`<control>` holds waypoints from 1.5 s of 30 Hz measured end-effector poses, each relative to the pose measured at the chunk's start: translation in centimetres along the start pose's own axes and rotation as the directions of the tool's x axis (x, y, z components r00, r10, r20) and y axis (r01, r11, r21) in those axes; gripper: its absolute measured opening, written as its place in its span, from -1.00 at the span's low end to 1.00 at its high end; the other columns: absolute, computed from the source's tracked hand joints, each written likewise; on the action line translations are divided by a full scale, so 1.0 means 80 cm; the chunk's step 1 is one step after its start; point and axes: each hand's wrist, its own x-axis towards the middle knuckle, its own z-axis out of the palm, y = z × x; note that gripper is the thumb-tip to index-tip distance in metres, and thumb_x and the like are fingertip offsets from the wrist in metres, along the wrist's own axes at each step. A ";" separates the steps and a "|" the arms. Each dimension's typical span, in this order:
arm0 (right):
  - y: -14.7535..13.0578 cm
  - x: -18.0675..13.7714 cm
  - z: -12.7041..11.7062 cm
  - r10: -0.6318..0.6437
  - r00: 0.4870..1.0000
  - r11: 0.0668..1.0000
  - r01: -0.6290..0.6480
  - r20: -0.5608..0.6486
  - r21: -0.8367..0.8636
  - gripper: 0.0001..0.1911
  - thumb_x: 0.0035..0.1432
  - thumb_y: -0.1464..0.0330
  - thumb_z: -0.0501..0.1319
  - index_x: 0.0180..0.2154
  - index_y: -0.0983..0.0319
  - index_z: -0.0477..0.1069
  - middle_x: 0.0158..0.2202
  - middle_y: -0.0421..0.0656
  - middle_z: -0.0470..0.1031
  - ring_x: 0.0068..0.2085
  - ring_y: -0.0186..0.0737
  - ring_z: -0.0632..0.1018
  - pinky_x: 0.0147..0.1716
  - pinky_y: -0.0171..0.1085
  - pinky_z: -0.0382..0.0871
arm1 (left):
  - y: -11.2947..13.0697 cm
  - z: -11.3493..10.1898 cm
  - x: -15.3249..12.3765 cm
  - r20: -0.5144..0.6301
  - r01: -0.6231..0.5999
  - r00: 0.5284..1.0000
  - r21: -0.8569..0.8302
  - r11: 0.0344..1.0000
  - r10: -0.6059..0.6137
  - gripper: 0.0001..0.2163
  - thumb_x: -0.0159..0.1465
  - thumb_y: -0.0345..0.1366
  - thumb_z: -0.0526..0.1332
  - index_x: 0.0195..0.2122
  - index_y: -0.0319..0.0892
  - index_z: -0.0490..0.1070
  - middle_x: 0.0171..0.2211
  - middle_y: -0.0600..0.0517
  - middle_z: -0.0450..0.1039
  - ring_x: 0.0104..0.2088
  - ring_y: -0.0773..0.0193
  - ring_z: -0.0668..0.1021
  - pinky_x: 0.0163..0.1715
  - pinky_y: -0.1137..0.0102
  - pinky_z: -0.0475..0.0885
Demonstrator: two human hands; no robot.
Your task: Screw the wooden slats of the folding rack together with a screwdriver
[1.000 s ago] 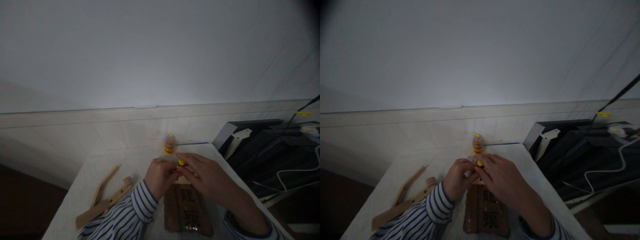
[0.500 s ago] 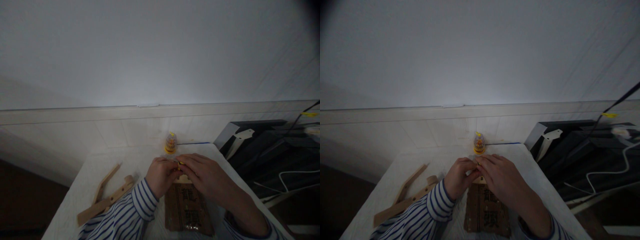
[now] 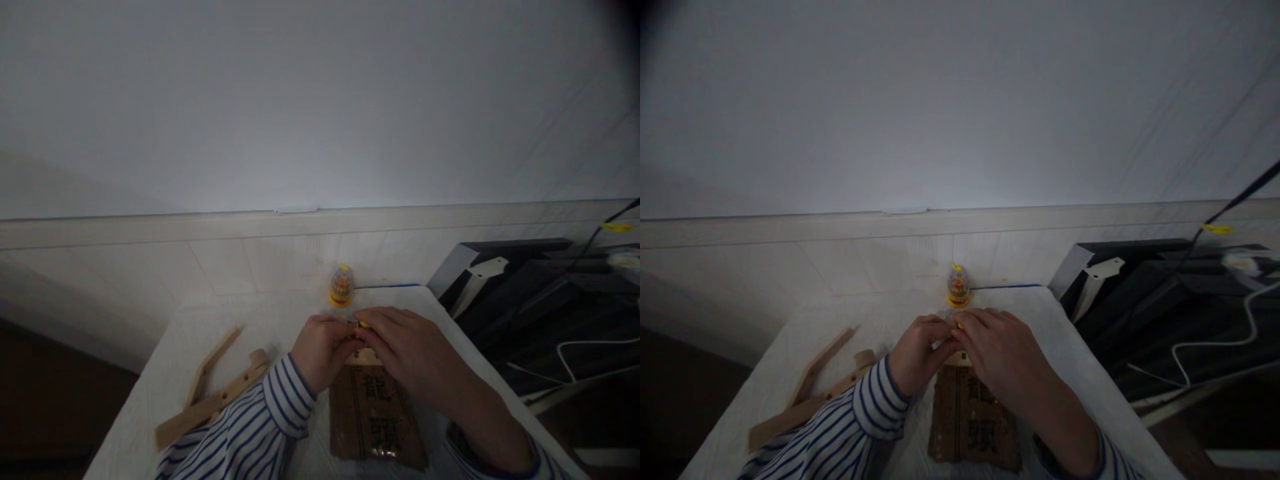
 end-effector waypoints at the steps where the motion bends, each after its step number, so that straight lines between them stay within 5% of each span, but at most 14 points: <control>1: -0.001 0.000 0.000 -0.003 1.000 1.000 0.003 0.002 -0.012 -0.77 0.23 0.41 -0.01 -0.19 0.27 0.39 -0.23 -0.04 0.53 -0.23 -0.10 0.53 -0.27 -0.09 0.43 | 0.000 0.000 0.000 0.005 0.001 1.000 -0.002 1.000 -0.001 -0.90 0.21 -0.37 0.18 -0.36 -0.16 0.50 -0.45 0.04 0.53 -0.36 0.28 0.51 -0.29 0.44 0.34; 24: -0.001 -0.002 -0.004 0.015 0.999 0.998 -0.013 -0.031 0.066 -0.74 0.22 0.35 0.02 -0.12 0.26 0.37 -0.19 -0.03 0.52 -0.19 -0.10 0.52 -0.23 -0.07 0.43 | -0.001 0.008 -0.003 -0.130 0.085 0.989 0.087 0.993 -0.073 -0.92 0.12 -0.30 0.27 -0.45 -0.17 0.50 -0.54 0.05 0.49 -0.44 0.27 0.50 -0.30 0.38 0.32; 28: 0.003 -0.005 -0.007 0.016 1.000 0.992 -0.014 -0.019 0.124 -0.65 0.22 0.37 0.01 0.03 0.26 0.27 -0.07 -0.03 0.47 -0.11 -0.12 0.48 -0.14 -0.08 0.41 | 0.001 0.006 -0.001 -0.109 0.077 0.992 0.090 0.993 -0.067 -0.95 0.12 -0.32 0.26 -0.43 -0.16 0.50 -0.54 0.07 0.49 -0.44 0.28 0.49 -0.29 0.39 0.31; 45: 0.004 -0.005 -0.002 -0.005 1.000 0.998 0.004 0.017 0.064 -0.76 0.21 0.42 0.03 -0.12 0.25 0.38 -0.14 -0.09 0.52 -0.17 -0.15 0.52 -0.15 -0.09 0.40 | -0.001 0.002 -0.002 -0.001 0.032 0.999 0.053 0.998 -0.032 -0.93 0.18 -0.33 0.23 -0.36 -0.16 0.50 -0.49 0.07 0.51 -0.39 0.27 0.50 -0.28 0.42 0.31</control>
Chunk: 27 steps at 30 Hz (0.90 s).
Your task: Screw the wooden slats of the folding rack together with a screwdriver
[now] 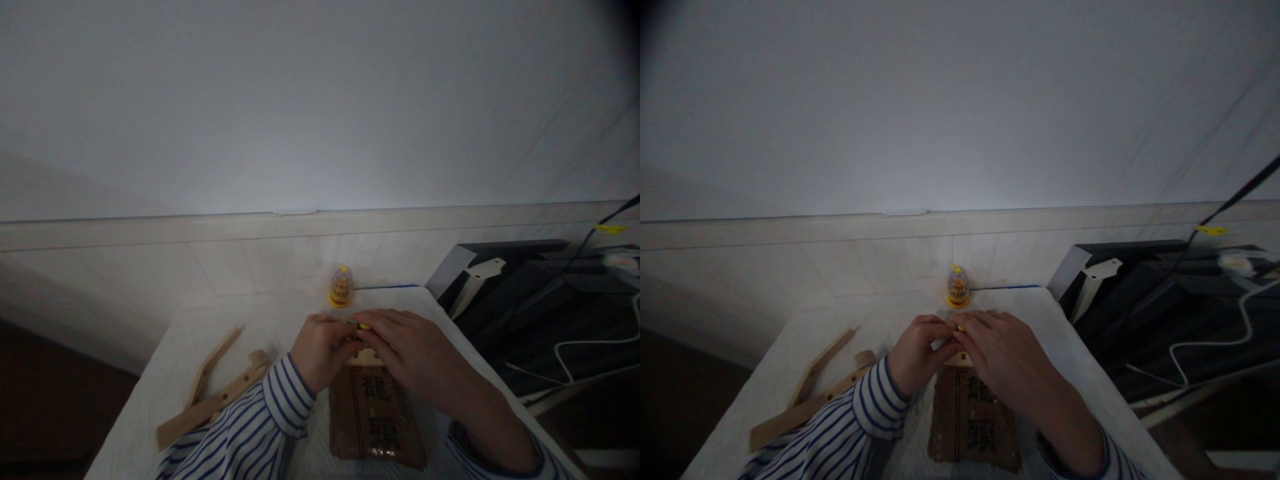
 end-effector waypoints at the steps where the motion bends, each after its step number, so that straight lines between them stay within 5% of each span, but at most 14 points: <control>1: 0.000 0.000 0.000 0.000 1.000 1.000 0.000 -0.005 -0.006 -0.76 0.21 0.42 0.03 -0.12 0.25 0.38 -0.15 -0.09 0.52 -0.18 -0.15 0.52 -0.17 -0.09 0.41 | 0.000 0.000 0.000 0.000 -0.006 1.000 -0.002 1.000 0.006 -0.93 0.18 -0.33 0.22 -0.36 -0.16 0.50 -0.49 0.07 0.51 -0.39 0.27 0.50 -0.29 0.42 0.31; 19: -0.007 0.000 0.001 0.022 1.000 0.992 -0.025 -0.021 -0.125 -0.75 0.25 0.36 -0.03 -0.22 0.27 0.40 -0.30 -0.06 0.53 -0.29 -0.13 0.54 -0.34 -0.14 0.41 | -0.004 0.001 0.001 -0.013 -0.066 0.998 -0.040 0.997 0.066 -0.86 0.23 -0.29 0.17 -0.39 -0.17 0.49 -0.52 0.06 0.49 -0.42 0.30 0.49 -0.32 0.46 0.30; 27: -0.004 0.002 0.002 0.005 0.999 0.996 -0.009 -0.048 -0.093 -0.77 0.24 0.38 -0.02 -0.21 0.26 0.39 -0.28 -0.08 0.53 -0.29 -0.14 0.53 -0.35 -0.14 0.41 | 0.005 0.006 0.001 -0.093 0.038 0.995 0.043 0.998 -0.034 -0.90 0.11 -0.31 0.27 -0.49 -0.21 0.47 -0.58 0.07 0.46 -0.47 0.28 0.49 -0.32 0.40 0.32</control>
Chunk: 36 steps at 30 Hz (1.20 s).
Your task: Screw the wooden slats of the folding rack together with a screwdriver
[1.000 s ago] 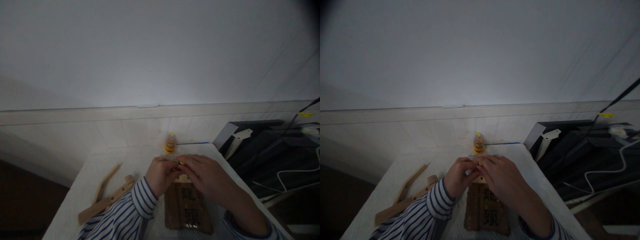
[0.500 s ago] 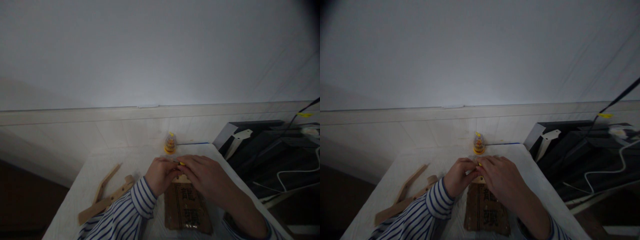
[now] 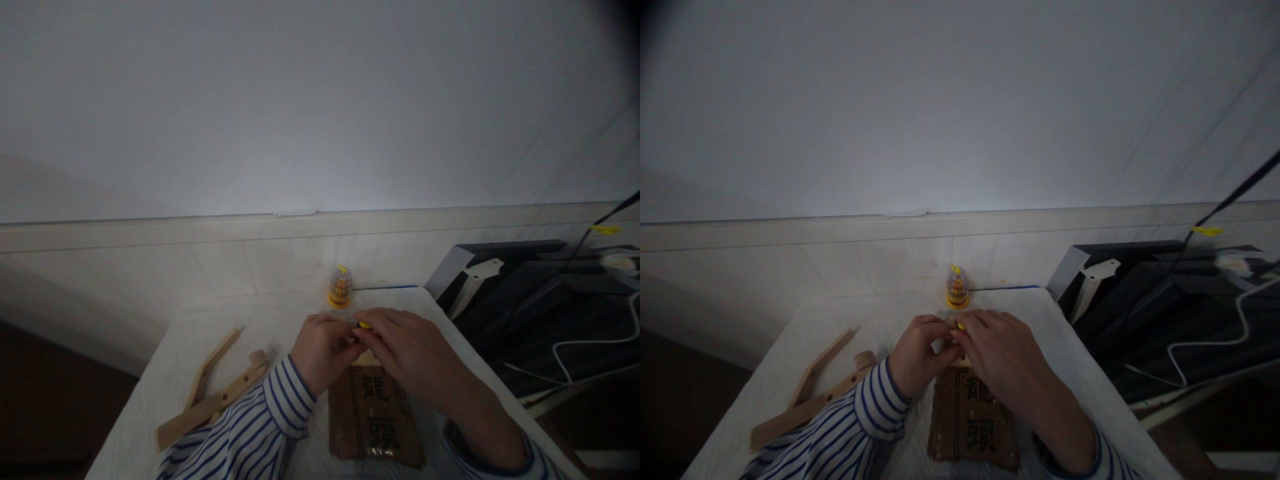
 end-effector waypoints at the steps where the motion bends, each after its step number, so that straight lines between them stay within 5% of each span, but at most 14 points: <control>1: 0.000 0.000 0.000 0.004 1.000 1.000 -0.004 0.002 0.009 -0.77 0.24 0.38 -0.01 -0.21 0.26 0.39 -0.28 -0.08 0.53 -0.29 -0.14 0.53 -0.33 -0.14 0.42 | 0.001 0.001 0.000 -0.020 0.012 1.000 0.017 1.000 -0.011 -0.89 0.10 -0.28 0.29 -0.50 -0.21 0.47 -0.58 0.06 0.47 -0.46 0.27 0.50 -0.31 0.38 0.32; 13: 0.001 -0.002 -0.004 0.012 0.999 0.994 -0.015 0.032 0.105 -0.67 0.23 0.36 0.00 0.00 0.34 0.27 -0.05 0.02 0.44 -0.07 -0.09 0.45 -0.12 -0.07 0.38 | -0.002 0.005 -0.003 -0.079 -0.011 0.997 0.067 0.998 0.016 -0.88 0.09 -0.30 0.30 -0.55 -0.20 0.46 -0.58 0.05 0.46 -0.44 0.26 0.49 -0.29 0.34 0.31; 36: -0.003 0.000 -0.003 -0.012 0.999 0.999 0.011 0.034 0.031 -0.77 0.22 0.44 -0.01 -0.19 0.30 0.39 -0.23 -0.04 0.53 -0.23 -0.11 0.53 -0.24 -0.09 0.43 | -0.006 0.000 -0.001 0.021 -0.062 0.998 0.005 0.998 0.061 -0.89 0.14 -0.30 0.27 -0.50 -0.18 0.46 -0.55 0.07 0.47 -0.43 0.30 0.49 -0.30 0.40 0.30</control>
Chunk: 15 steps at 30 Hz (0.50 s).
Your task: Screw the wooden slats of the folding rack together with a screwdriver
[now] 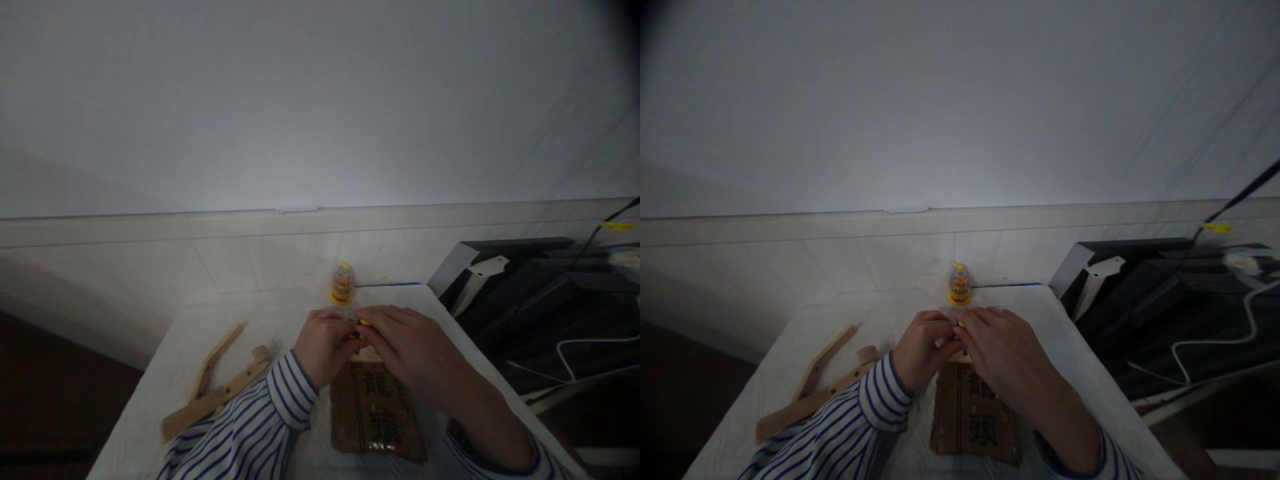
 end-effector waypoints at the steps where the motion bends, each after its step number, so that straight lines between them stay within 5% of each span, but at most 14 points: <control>1: 0.000 0.000 0.000 0.002 1.000 1.000 -0.002 0.000 -0.007 -0.77 0.22 0.43 -0.01 -0.19 0.30 0.39 -0.23 -0.04 0.53 -0.23 -0.11 0.53 -0.25 -0.09 0.43 | 0.000 0.000 0.000 0.004 -0.001 1.000 0.005 1.000 0.001 -0.89 0.15 -0.30 0.26 -0.50 -0.19 0.46 -0.55 0.07 0.47 -0.42 0.29 0.49 -0.29 0.39 0.30; 15: -0.001 -0.001 0.000 0.040 0.999 0.997 -0.040 -0.002 -0.073 -0.72 0.26 0.36 -0.06 -0.24 0.27 0.40 -0.30 -0.04 0.53 -0.30 -0.12 0.53 -0.34 -0.13 0.40 | 0.000 0.000 -0.004 0.048 -0.009 0.999 -0.003 1.000 0.009 -0.90 0.21 -0.30 0.19 -0.37 -0.13 0.49 -0.47 0.05 0.48 -0.34 0.26 0.46 -0.27 0.38 0.27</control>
